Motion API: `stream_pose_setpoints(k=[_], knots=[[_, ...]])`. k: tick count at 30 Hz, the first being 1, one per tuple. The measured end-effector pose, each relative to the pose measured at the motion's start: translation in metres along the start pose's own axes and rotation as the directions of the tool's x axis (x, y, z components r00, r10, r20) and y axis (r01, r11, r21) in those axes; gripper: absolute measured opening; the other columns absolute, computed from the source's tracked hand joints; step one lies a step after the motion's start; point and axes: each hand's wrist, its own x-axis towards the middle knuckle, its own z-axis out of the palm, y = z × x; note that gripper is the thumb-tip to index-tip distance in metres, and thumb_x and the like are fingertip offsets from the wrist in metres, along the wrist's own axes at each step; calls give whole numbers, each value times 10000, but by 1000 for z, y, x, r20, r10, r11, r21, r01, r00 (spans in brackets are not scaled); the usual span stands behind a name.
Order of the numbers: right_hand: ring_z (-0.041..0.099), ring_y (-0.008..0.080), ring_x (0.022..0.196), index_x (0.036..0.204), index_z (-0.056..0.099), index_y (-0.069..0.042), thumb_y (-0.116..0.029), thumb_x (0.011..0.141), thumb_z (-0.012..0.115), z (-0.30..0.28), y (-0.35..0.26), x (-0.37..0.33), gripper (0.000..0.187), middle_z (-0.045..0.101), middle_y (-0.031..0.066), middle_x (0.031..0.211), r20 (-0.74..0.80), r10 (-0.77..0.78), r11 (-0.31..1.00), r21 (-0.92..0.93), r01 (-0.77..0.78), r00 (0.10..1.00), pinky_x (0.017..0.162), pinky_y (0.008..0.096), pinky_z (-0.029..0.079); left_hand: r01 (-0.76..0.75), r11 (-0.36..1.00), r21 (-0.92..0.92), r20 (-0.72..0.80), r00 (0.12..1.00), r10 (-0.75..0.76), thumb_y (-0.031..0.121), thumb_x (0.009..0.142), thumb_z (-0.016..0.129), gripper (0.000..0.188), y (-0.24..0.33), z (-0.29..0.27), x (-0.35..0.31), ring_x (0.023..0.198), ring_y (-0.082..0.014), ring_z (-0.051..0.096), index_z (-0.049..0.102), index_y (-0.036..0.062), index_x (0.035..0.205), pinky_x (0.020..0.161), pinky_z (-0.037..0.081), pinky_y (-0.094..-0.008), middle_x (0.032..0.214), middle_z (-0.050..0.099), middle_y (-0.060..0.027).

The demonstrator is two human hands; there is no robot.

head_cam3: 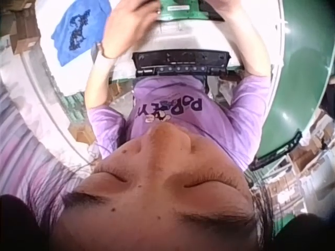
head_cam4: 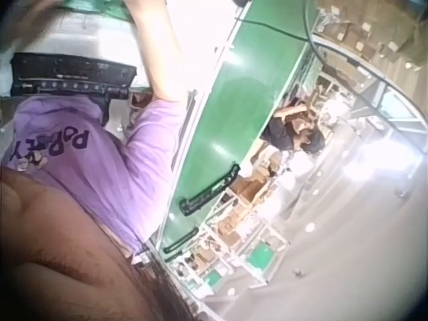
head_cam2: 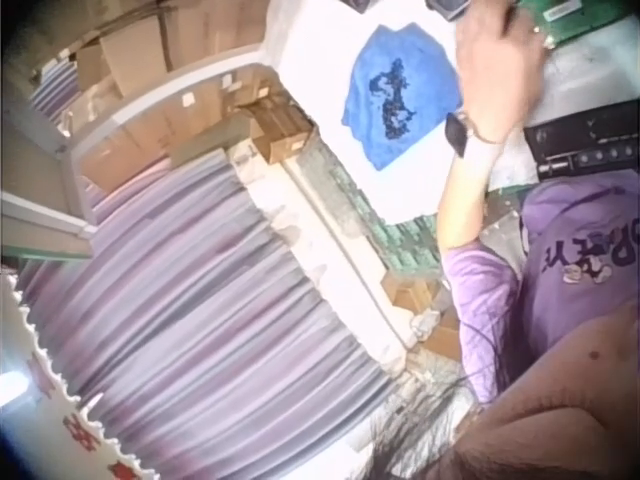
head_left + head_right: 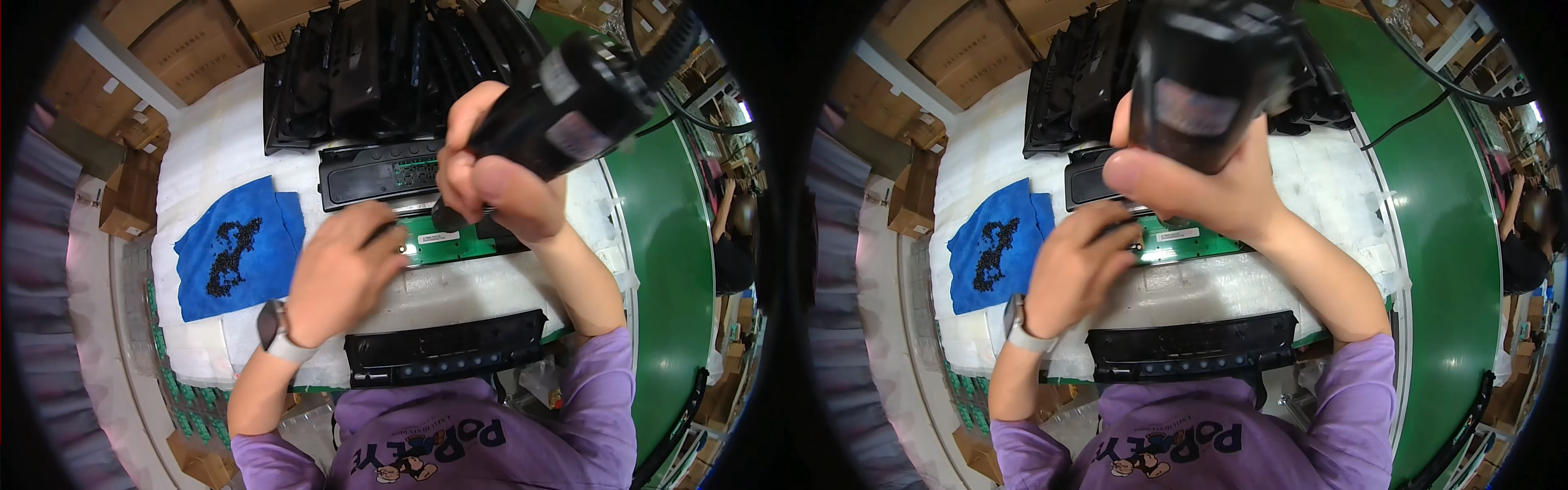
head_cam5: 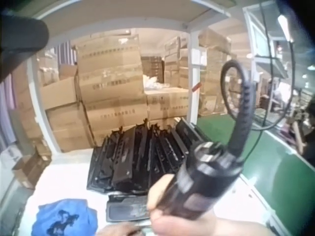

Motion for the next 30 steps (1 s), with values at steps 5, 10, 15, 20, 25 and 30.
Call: stream_pose_setpoints(k=[5,10,15,20,25,30], knots=[[374,102,385,922,405,-8,-268,758,610,-10,-11,-6,370,403,12,503,-25,-25,999,36,25,999,366,227,315,515,627,585,-288,854,-434,98,754,633,177,-32,-56,-40,735,-308,560,614,10,907,606,450,-381,786,564,-137],[385,98,387,923,412,-2,-226,745,583,-3,-14,-6,333,418,17,508,-55,0,1000,10,1,998,366,221,318,598,440,670,-142,685,-715,129,715,665,172,-68,-74,-89,702,-338,553,550,0,716,585,447,-394,753,551,-143],[397,95,389,906,425,2,-203,733,581,-3,-14,-9,311,436,23,513,-57,39,994,-101,-44,998,371,212,330,573,495,653,-214,766,-606,81,744,619,99,-68,-71,-88,678,-338,550,557,9,714,572,436,-411,703,549,-144],[410,100,389,906,428,11,-181,740,569,0,-13,-7,291,452,33,518,-67,46,995,-90,-52,997,373,213,329,581,629,516,-323,812,-485,39,767,584,72,-75,-79,-92,665,-352,566,623,21,824,588,452,-376,781,600,-171],[397,103,394,921,423,3,-209,761,566,3,-15,-7,302,431,28,518,-75,60,997,-36,-63,995,375,227,317,568,620,-541,-205,627,-752,136,890,548,169,-72,-61,-76,608,-49,488,609,-19,864,555,401,-182,739,574,-18],[399,108,412,996,416,-32,-389,819,543,4,-20,-7,419,425,-1,552,-52,-56,989,135,63,997,472,267,375,278,-186,-942,329,671,-665,127,899,491,146,-48,-21,-29,681,-111,511,549,1,943,614,431,-234,829,594,-79]])
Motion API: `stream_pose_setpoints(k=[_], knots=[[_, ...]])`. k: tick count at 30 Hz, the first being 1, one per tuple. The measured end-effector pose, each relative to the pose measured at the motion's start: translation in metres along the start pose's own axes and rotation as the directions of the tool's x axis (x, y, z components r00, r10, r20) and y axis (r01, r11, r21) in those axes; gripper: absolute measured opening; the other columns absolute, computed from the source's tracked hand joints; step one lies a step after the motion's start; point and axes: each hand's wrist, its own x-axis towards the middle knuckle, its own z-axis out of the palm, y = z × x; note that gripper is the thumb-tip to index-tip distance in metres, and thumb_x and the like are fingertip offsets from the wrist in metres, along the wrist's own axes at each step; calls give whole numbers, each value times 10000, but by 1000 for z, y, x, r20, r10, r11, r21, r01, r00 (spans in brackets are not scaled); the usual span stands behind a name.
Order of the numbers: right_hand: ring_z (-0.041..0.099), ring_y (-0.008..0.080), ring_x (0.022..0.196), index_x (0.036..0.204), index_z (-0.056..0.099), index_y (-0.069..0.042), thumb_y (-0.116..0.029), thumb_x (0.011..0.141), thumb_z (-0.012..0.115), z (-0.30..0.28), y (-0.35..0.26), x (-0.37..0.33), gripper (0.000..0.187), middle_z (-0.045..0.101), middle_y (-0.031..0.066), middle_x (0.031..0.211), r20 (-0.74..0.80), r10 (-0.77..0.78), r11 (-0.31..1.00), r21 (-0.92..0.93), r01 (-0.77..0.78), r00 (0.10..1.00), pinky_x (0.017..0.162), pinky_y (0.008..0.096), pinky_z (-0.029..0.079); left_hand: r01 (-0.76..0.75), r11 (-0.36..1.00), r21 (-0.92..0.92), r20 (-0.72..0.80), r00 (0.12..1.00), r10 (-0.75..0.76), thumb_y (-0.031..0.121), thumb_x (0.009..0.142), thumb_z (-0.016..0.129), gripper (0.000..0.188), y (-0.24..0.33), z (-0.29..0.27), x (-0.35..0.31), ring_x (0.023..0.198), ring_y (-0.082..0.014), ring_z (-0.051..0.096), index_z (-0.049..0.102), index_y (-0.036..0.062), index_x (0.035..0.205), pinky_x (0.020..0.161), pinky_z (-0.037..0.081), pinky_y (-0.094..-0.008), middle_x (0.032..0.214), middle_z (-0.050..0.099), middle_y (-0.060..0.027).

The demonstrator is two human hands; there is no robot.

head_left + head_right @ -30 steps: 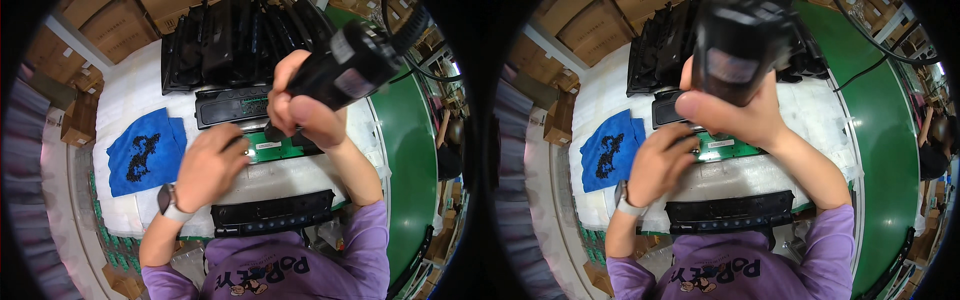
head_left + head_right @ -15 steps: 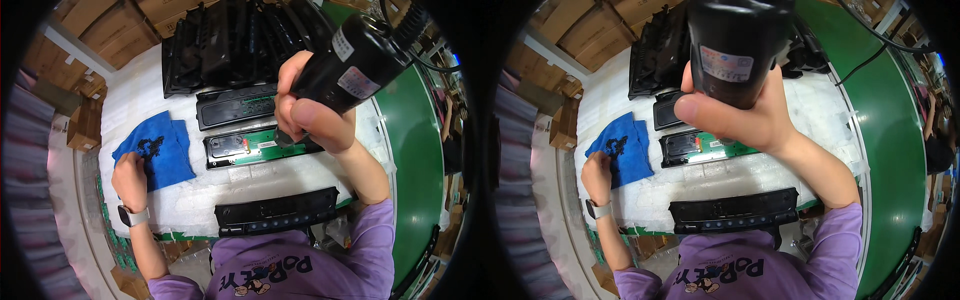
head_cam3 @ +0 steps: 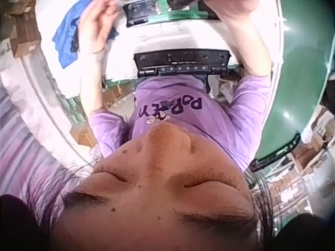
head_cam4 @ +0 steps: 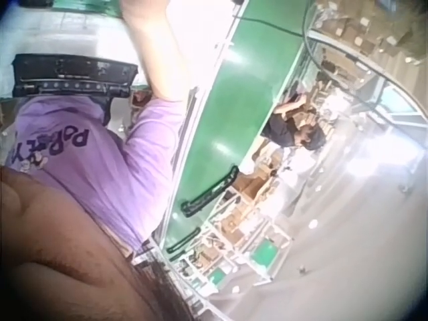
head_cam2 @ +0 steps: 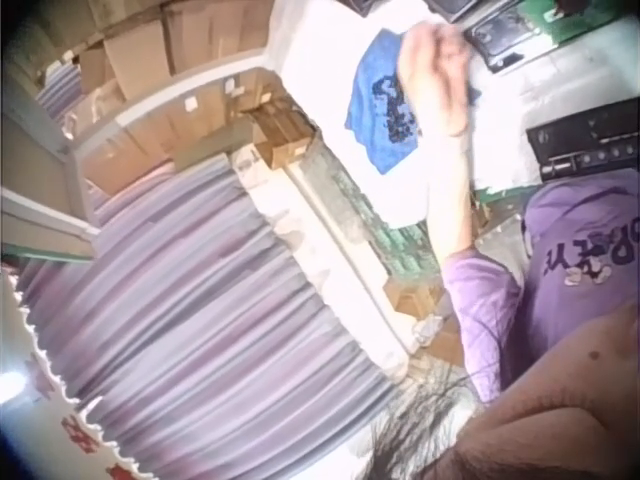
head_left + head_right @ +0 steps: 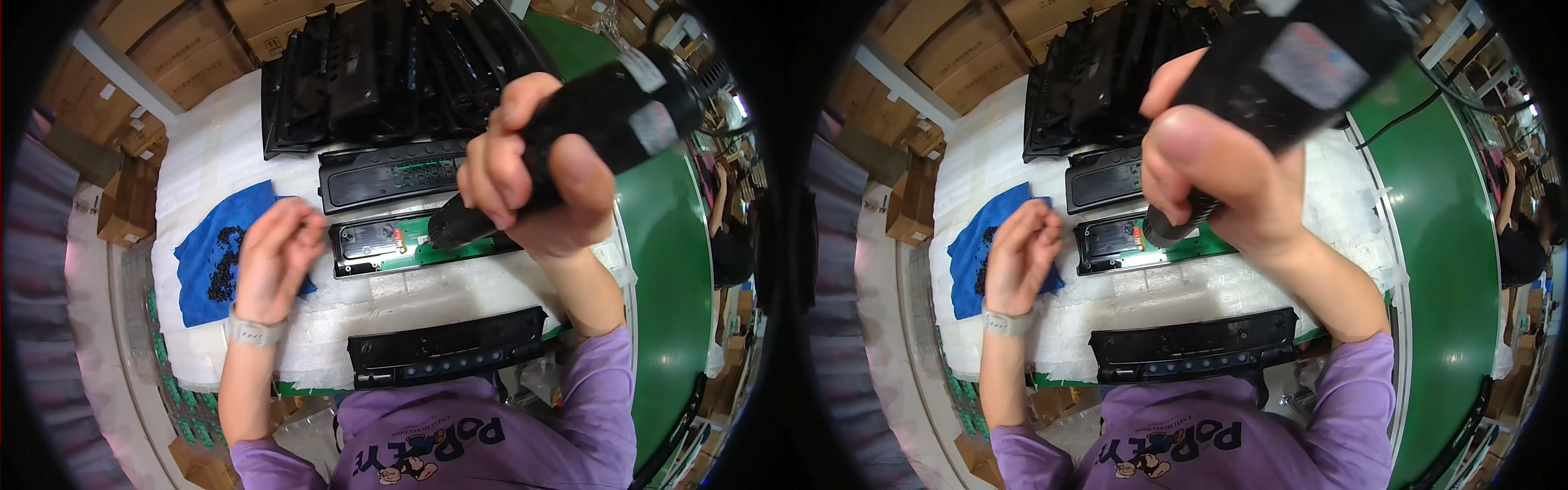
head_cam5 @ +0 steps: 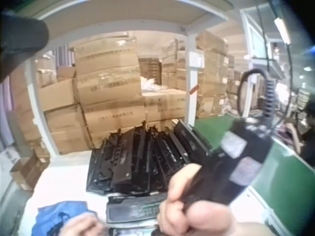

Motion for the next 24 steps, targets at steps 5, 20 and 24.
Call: stream_pose_setpoints(k=[5,20,24], knots=[[431,109,481,1074,427,-51,-453,851,488,-3,-4,-2,464,453,-5,635,27,-245,942,244,231,969,603,302,413,184,982,-29,210,962,-174,131,918,472,152,-26,41,11,677,-83,494,544,4,958,638,434,-214,848,575,-53],[439,102,468,1044,444,-73,-464,839,512,3,4,-7,446,451,-17,601,-6,-238,949,212,234,971,581,294,410,211,976,64,197,956,-219,151,901,528,155,-36,49,-9,651,-59,470,562,13,963,606,411,-181,811,589,-37],[445,101,471,1018,427,-89,-471,823,537,10,8,-11,443,451,-20,606,-25,-239,954,179,240,971,587,287,410,227,973,50,161,959,-232,162,898,536,167,-41,43,-9,637,-51,478,570,12,963,595,419,-176,799,592,-35]])
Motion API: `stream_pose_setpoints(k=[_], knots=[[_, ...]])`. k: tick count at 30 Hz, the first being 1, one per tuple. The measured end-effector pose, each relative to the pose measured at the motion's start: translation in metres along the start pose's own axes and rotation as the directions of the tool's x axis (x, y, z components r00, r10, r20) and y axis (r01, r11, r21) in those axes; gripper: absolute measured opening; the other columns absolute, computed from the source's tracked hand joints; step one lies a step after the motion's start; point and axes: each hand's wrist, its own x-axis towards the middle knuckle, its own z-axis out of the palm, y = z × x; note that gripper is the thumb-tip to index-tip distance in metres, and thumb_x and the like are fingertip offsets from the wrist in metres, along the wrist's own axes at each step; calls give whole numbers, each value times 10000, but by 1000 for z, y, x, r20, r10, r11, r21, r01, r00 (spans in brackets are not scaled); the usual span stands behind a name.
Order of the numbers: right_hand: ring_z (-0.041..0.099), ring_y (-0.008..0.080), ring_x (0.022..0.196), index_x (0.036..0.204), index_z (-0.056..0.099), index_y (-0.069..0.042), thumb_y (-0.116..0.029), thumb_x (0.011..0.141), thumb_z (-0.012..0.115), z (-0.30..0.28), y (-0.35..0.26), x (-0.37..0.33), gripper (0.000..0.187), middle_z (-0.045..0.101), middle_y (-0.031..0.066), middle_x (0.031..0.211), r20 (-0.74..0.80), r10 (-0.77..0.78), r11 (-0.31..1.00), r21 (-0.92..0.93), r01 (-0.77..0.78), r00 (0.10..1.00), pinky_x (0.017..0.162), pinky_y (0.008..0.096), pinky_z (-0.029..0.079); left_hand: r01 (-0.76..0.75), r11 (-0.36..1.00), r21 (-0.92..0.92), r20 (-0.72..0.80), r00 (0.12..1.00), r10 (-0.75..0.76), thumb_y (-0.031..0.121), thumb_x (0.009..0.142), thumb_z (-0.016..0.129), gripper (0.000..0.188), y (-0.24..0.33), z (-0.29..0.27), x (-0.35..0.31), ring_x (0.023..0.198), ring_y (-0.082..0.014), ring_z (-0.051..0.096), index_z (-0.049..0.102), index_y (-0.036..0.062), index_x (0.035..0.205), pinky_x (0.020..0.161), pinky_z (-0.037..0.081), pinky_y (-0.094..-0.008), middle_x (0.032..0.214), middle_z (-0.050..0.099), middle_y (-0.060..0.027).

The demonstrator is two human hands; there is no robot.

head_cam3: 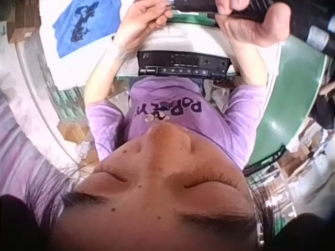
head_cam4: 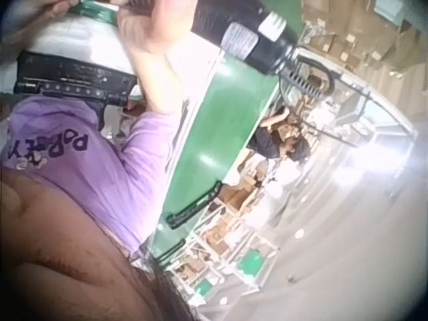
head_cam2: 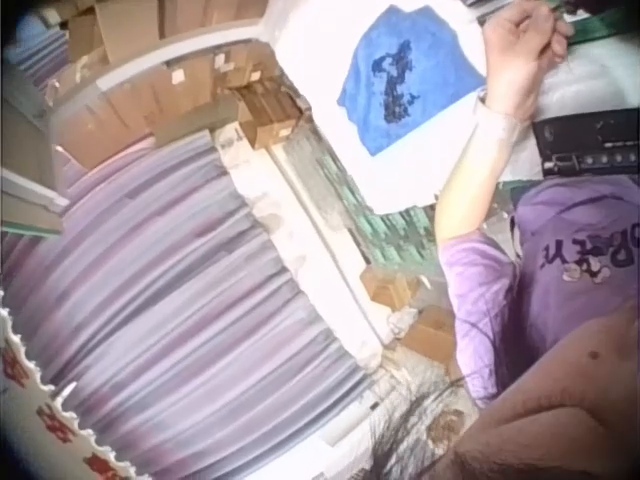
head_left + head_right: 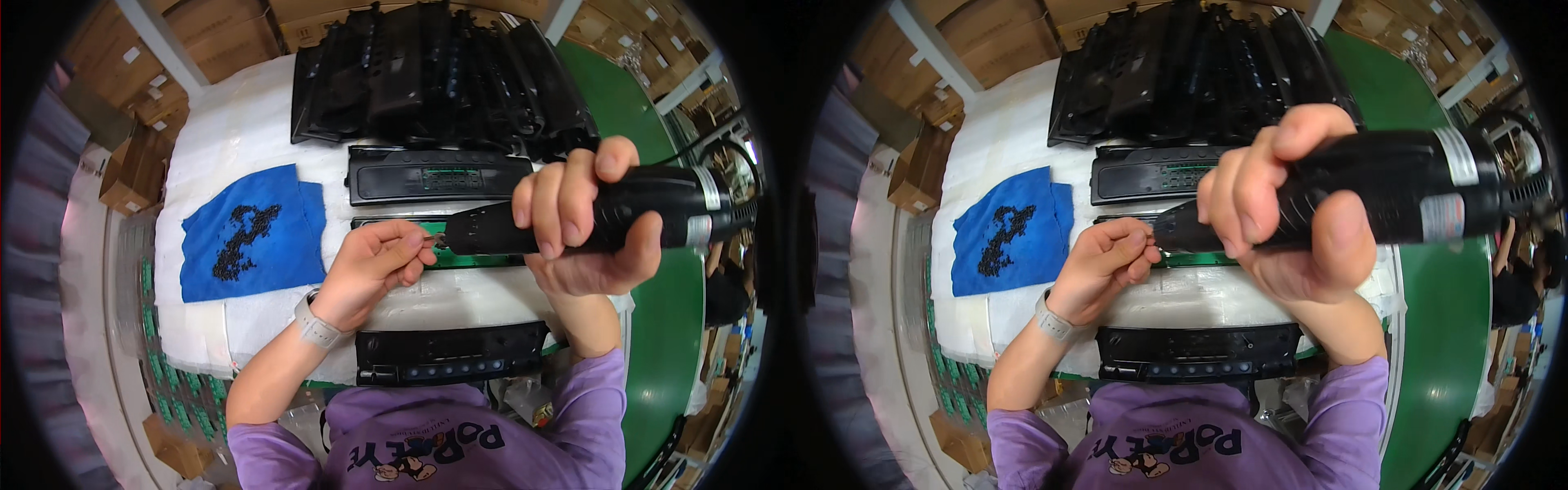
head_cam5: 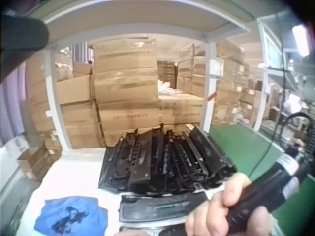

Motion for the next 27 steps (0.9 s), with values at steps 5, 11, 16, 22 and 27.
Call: stream_pose_setpoints(k=[5,11,16,22,27], knots=[[450,95,471,1024,425,-95,-454,827,549,2,-3,-2,428,449,-25,606,77,-37,998,-41,40,996,582,283,413,53,995,-81,83,995,-47,115,891,537,154,1,-3,0,606,-83,479,560,-9,979,565,404,-198,813,604,-76],[448,124,478,1049,435,-84,-484,857,471,-2,-3,3,446,466,6,623,38,-19,999,31,18,999,570,310,412,43,961,275,93,993,-71,83,840,599,133,13,-2,-4,506,-60,460,628,-29,905,467,374,-183,742,629,-83],[418,137,442,1030,421,-16,-298,844,506,-2,14,9,348,433,43,576,-17,66,998,-1,-66,998,484,301,391,-56,831,554,-71,991,114,103,825,614,140,20,-7,-8,510,-37,457,659,-29,835,463,352,-167,645,592,-30],[436,122,392,896,470,31,-118,766,594,-1,43,11,234,466,57,538,-99,138,974,-165,-153,985,385,239,358,-163,899,407,-165,955,248,132,853,598,169,24,-18,-5,524,-34,401,657,-26,852,467,309,-159,663,567,-18],[469,108,413,873,490,25,-90,763,617,2,47,8,204,479,37,543,-108,159,964,-199,-178,981,390,221,366,-221,922,318,-162,945,283,132,850,600,166,20,-25,1,586,-50,441,643,-20,903,532,363,-176,719,566,-10]])
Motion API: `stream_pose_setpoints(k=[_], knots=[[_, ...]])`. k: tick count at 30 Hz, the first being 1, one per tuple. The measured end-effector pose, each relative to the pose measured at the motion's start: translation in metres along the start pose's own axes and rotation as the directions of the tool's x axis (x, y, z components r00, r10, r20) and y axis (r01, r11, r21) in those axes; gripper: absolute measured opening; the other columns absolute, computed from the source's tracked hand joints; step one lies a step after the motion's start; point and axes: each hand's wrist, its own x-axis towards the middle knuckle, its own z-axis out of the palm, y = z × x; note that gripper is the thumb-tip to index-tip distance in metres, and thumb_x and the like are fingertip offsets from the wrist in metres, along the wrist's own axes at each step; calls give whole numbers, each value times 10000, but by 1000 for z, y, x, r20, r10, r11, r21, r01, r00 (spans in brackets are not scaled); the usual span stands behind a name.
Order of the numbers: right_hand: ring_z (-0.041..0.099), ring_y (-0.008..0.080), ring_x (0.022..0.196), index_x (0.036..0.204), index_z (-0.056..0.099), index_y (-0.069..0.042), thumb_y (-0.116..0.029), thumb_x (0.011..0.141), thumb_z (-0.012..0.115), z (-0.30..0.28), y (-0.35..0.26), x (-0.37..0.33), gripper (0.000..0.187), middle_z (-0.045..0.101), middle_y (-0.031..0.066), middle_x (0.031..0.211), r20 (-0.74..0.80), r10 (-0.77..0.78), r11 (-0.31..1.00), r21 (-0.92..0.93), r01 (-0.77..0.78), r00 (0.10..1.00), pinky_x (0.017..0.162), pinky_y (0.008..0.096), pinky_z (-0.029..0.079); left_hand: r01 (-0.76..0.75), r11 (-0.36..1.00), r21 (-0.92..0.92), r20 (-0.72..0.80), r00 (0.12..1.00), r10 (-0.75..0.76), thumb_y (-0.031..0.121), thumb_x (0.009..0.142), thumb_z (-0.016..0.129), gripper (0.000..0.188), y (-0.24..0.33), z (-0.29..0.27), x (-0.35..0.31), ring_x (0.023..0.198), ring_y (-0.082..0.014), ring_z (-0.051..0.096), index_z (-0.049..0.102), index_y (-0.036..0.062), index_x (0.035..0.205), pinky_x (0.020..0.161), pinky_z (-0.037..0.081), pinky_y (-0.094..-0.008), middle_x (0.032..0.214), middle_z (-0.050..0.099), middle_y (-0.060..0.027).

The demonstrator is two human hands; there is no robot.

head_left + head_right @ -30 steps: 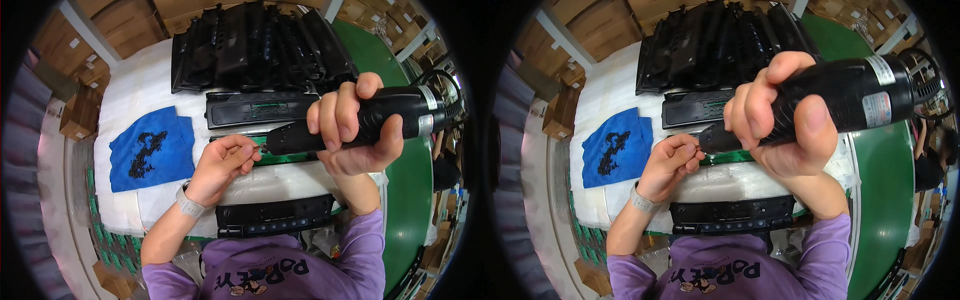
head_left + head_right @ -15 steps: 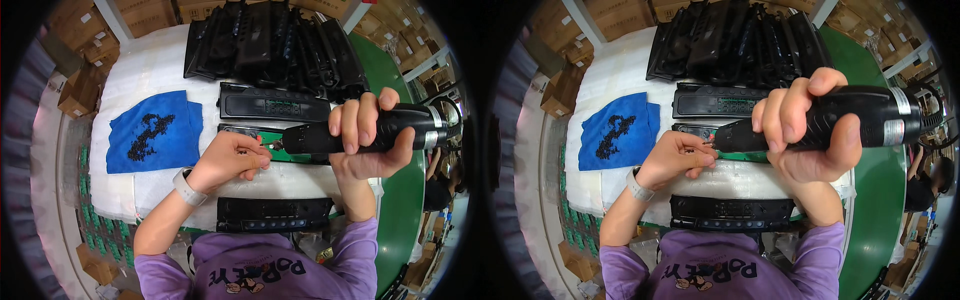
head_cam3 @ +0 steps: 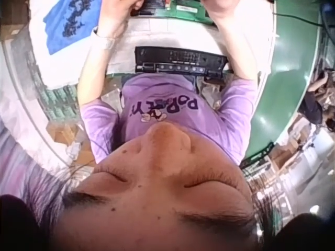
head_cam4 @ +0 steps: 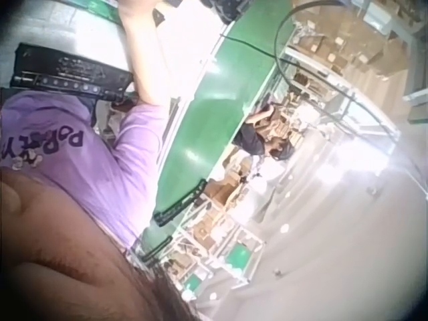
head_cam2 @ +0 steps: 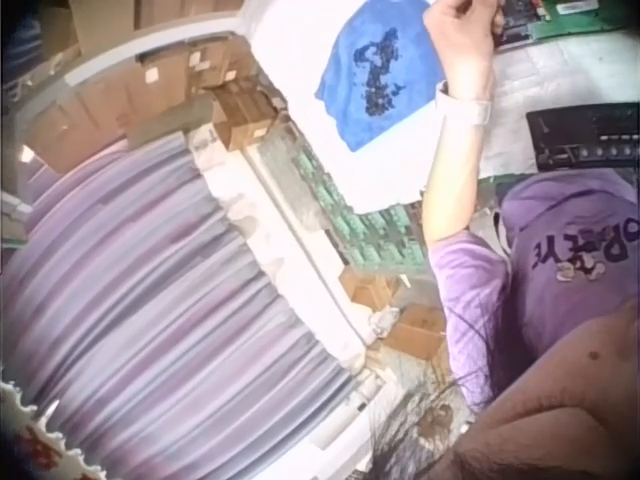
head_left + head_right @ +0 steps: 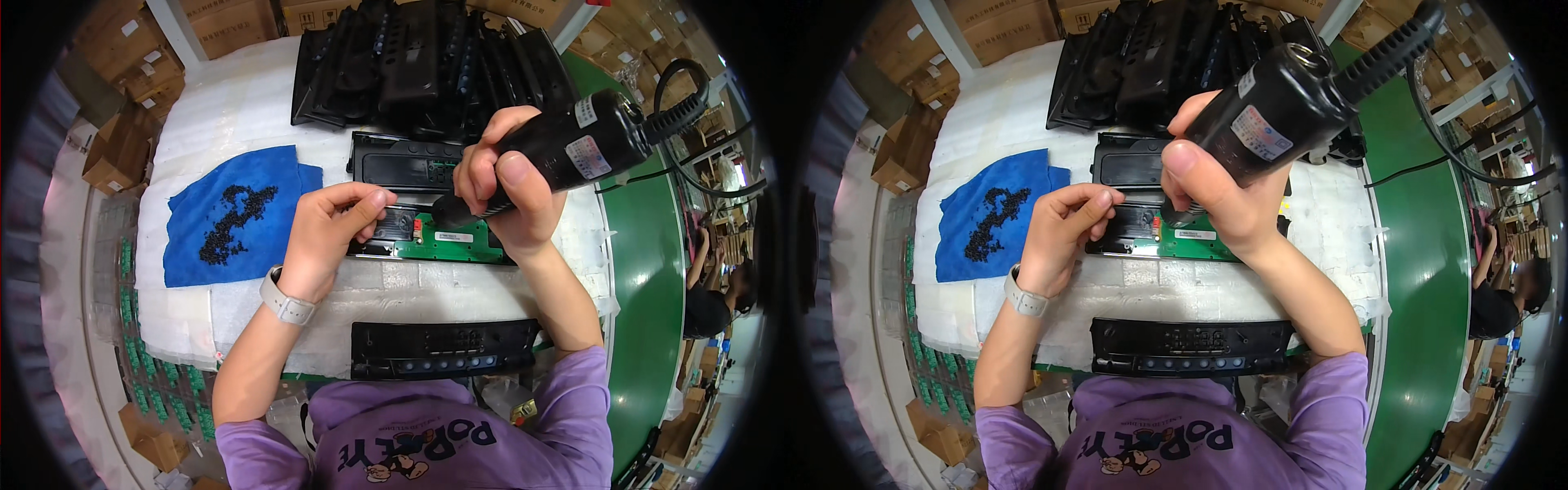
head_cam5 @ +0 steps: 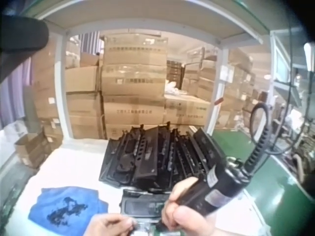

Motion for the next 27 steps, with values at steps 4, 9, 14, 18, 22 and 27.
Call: stream_pose_setpoints(k=[4,9,14,18,22,27], knots=[[387,125,391,897,406,-22,-187,790,537,6,-1,4,236,415,41,521,72,72,974,-218,-54,995,406,255,351,29,998,-52,2,1000,-29,107,841,601,163,-5,-1,2,635,-61,479,627,-15,946,596,397,-182,772,582,-17],[427,117,403,808,418,-8,-153,756,616,12,5,11,250,426,42,535,99,159,960,-247,-131,982,375,240,346,38,995,-96,5,999,-38,42,821,589,147,-8,0,3,679,-76,550,615,-6,958,665,452,-193,808,614,-38],[425,111,401,814,420,-6,-162,766,617,9,4,11,256,436,42,546,114,159,969,-207,-133,981,377,234,348,48,994,-99,15,999,-47,44,821,591,151,-7,2,3,680,-81,560,610,-6,962,665,457,-197,808,617,-46],[437,107,410,848,425,-2,-179,770,618,14,6,4,273,458,41,558,172,60,960,-280,-10,983,385,229,358,48,996,-80,47,998,-45,61,841,578,153,-10,0,4,682,-80,565,610,-12,971,664,456,-198,803,622,-56],[407,101,405,954,446,-19,-280,785,631,-2,-3,9,361,435,8,544,222,83,993,-97,-63,972,403,256,360,17,996,-90,20,1000,-15,74,857,566,170,-7,1,0,678,-85,571,607,-23,989,650,462,-203,801,626,-68],[421,128,423,1048,456,-28,-400,888,413,-10,-27,16,407,445,26,568,134,-190,923,363,130,973,498,318,406,21,999,-49,90,996,-17,57,846,579,169,5,8,-7,693,-123,612,611,-46,976,636,499,-228,822,639,-107]])
